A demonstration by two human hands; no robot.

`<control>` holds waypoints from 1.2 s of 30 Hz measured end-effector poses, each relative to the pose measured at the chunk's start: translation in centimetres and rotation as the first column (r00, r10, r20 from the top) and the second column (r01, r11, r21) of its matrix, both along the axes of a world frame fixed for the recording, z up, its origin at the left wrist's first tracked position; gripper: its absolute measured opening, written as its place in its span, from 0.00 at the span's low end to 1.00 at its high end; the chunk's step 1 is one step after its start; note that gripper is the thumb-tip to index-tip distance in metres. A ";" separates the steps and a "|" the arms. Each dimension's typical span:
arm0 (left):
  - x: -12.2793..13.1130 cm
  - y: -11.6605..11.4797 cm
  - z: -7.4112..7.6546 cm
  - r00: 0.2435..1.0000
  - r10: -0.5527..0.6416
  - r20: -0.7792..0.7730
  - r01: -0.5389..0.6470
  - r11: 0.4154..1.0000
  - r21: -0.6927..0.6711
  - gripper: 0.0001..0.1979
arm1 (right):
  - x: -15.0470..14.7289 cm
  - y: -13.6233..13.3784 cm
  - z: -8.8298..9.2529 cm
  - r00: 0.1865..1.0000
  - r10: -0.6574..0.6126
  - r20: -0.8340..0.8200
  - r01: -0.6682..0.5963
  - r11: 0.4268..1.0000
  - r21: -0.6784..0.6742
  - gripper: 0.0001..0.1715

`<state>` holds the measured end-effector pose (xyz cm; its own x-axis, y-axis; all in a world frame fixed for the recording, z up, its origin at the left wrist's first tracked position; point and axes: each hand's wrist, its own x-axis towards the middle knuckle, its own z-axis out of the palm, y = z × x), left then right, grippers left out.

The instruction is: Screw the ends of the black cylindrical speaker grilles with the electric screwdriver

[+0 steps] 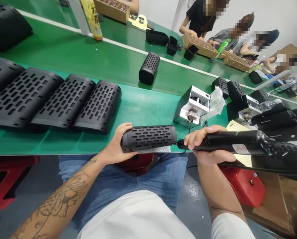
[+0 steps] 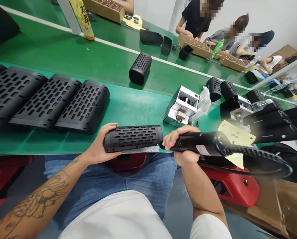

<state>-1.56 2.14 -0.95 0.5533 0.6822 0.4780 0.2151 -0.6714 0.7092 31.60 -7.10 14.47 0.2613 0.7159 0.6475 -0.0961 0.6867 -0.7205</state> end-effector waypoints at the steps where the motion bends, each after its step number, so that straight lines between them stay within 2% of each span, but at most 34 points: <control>1: 0.0 0.0 0.0 1.000 -0.001 0.006 0.001 1.000 -0.001 0.57 | -0.1 0.3 -0.2 1.000 0.005 -0.004 -0.005 1.000 -0.006 0.35; 8: 0.1 0.1 -0.2 1.000 -0.015 0.001 0.015 1.000 -0.001 0.57 | -0.2 0.8 -0.6 1.000 -0.004 0.010 0.005 0.992 -0.123 0.38; 18: 0.1 0.1 0.2 0.999 0.000 -0.033 0.000 1.000 -0.021 0.60 | -0.8 1.1 -0.3 0.984 0.170 0.055 -0.164 0.981 -0.103 0.23; 24: 0.1 0.0 0.5 1.000 -0.009 -0.020 0.008 1.000 -0.015 0.59 | -0.5 1.4 -0.6 0.974 0.211 0.084 -0.199 0.971 -0.135 0.25; 28: 0.0 -0.1 0.7 1.000 -0.024 -0.014 0.024 1.000 -0.018 0.58 | -1.0 0.7 -0.5 0.965 0.231 0.125 -0.211 0.965 -0.157 0.23; 32: 0.0 -0.1 0.9 0.999 -0.014 -0.030 0.013 1.000 -0.022 0.57 | 0.3 0.1 0.5 0.990 0.102 0.094 -0.086 0.982 -0.167 0.27; 34: 0.2 0.0 0.8 0.999 -0.009 -0.036 0.008 1.000 -0.020 0.57 | 2.5 1.2 1.3 0.997 -0.052 0.054 0.058 0.991 -0.124 0.31; 36: 0.6 0.2 0.7 0.999 -0.010 -0.031 0.010 1.000 -0.014 0.57 | 5.3 3.5 1.9 0.961 -0.272 0.040 0.274 0.960 -0.051 0.34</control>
